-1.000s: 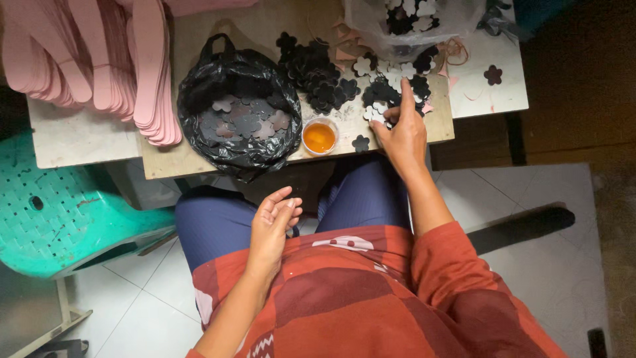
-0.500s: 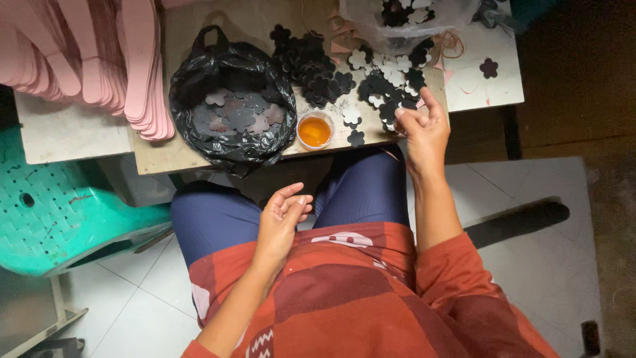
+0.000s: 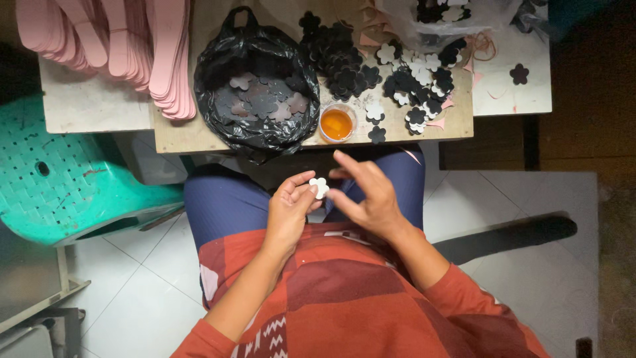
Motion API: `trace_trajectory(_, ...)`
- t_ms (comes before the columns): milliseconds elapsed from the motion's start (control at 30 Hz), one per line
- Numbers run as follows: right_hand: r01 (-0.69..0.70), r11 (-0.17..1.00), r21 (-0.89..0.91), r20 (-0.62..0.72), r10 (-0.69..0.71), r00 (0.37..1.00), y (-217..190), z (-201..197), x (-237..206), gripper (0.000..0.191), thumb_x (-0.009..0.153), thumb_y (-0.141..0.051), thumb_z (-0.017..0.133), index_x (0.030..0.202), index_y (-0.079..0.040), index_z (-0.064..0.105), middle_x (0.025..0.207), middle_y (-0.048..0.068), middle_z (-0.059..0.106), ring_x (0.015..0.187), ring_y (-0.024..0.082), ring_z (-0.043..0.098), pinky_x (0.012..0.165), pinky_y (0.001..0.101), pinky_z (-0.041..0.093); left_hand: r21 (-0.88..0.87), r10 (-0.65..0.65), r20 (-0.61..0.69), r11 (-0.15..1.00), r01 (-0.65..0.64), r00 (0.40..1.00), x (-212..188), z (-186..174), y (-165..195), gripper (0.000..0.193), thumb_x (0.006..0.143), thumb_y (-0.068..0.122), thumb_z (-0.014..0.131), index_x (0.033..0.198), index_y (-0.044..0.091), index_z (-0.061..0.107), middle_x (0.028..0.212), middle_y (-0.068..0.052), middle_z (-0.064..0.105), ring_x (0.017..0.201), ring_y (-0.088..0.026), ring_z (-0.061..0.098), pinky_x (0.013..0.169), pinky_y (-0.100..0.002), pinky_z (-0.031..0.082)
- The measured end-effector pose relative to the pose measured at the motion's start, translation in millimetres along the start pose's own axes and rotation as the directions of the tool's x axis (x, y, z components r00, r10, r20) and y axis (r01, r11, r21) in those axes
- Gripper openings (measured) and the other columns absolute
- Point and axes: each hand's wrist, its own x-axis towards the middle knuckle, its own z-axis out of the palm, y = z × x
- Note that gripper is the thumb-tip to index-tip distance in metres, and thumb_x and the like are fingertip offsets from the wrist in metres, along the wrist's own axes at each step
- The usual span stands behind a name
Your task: The person repeatedly picks up small flower-shaped foam pieces in white and black, presses them together by hand, and places the assembled pairs on the table. The process is repeated continuously with no tools used.
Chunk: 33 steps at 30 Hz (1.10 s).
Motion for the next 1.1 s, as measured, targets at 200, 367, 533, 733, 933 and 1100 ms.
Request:
trace_trajectory(200, -0.046, 0.931, -0.362, -0.107, 0.008, 0.994, 33, 10, 33, 0.045, 0.088, -0.031, 0.086, 0.124, -0.009, 0.072, 0.146, 0.016, 0.054, 0.130, 0.039, 0.051, 0.109, 0.0479, 0.044, 0.011, -0.008, -0.019, 1.000, 0.008, 1.000, 0, -5, -1, 0.030, 0.098, 0.012, 0.065, 0.127, 0.002, 0.065, 0.106, -0.005, 0.075, 0.092, -0.008, 0.069, 0.077, -0.022, 0.056)
trace_trajectory(367, -0.037, 0.894, -0.447, -0.057, 0.013, 0.998, 46, 25, 45, 0.042, 0.088, -0.038, 0.084, 0.118, -0.011, 0.075, 0.153, 0.019, 0.048, 0.141, 0.045, 0.042, 0.116, 0.0520, 0.037, 0.043, -0.004, -0.013, 0.999, 0.005, 1.000, -2, -8, 5, 0.029, 0.098, 0.013, 0.067, 0.125, 0.003, 0.069, 0.106, -0.003, 0.074, 0.091, -0.006, 0.067, 0.076, -0.021, 0.055)
trace_trajectory(533, -0.036, 0.894, -0.447, -0.043, 0.019, 0.999, 49, 33, 51, 0.041, 0.090, -0.041, 0.083, 0.116, -0.011, 0.075, 0.154, 0.020, 0.047, 0.142, 0.045, 0.040, 0.115, 0.0523, 0.037, 0.060, 0.011, -0.042, 0.998, -0.008, 0.999, -4, -14, 8, 0.028, 0.098, 0.014, 0.066, 0.124, 0.004, 0.068, 0.106, -0.003, 0.074, 0.091, -0.006, 0.068, 0.075, -0.020, 0.055)
trace_trajectory(733, -0.046, 0.899, -0.437, -0.067, 0.018, 0.998, 43, 28, 50, 0.039, 0.091, -0.039, 0.083, 0.116, -0.010, 0.074, 0.155, 0.020, 0.048, 0.144, 0.044, 0.040, 0.117, 0.0515, 0.036, 0.027, 0.008, -0.028, 1.000, -0.008, 1.000, -1, -17, 7, 0.030, 0.099, 0.011, 0.065, 0.127, 0.002, 0.067, 0.106, -0.003, 0.073, 0.092, -0.006, 0.067, 0.076, -0.021, 0.055)
trace_trajectory(933, -0.036, 0.897, -0.440, -0.080, 0.001, 0.997, 31, 16, 38, 0.040, 0.091, -0.038, 0.084, 0.112, -0.006, 0.072, 0.154, 0.021, 0.049, 0.144, 0.043, 0.041, 0.120, 0.0515, 0.035, -0.013, 0.019, -0.030, 1.000, -0.019, 0.999, 0, -17, 5, 0.032, 0.098, 0.010, 0.064, 0.129, 0.003, 0.064, 0.107, -0.003, 0.073, 0.094, -0.007, 0.069, 0.078, -0.021, 0.057)
trace_trajectory(1100, -0.022, 0.897, -0.442, -0.078, -0.014, 0.997, 27, 17, 30, 0.040, 0.089, -0.037, 0.085, 0.109, -0.005, 0.071, 0.154, 0.021, 0.049, 0.144, 0.043, 0.041, 0.119, 0.0512, 0.036, 0.002, 0.013, -0.037, 1.000, -0.013, 0.999, -2, -17, 2, 0.032, 0.099, 0.011, 0.064, 0.130, 0.004, 0.065, 0.108, -0.002, 0.072, 0.095, -0.007, 0.068, 0.079, -0.022, 0.056)
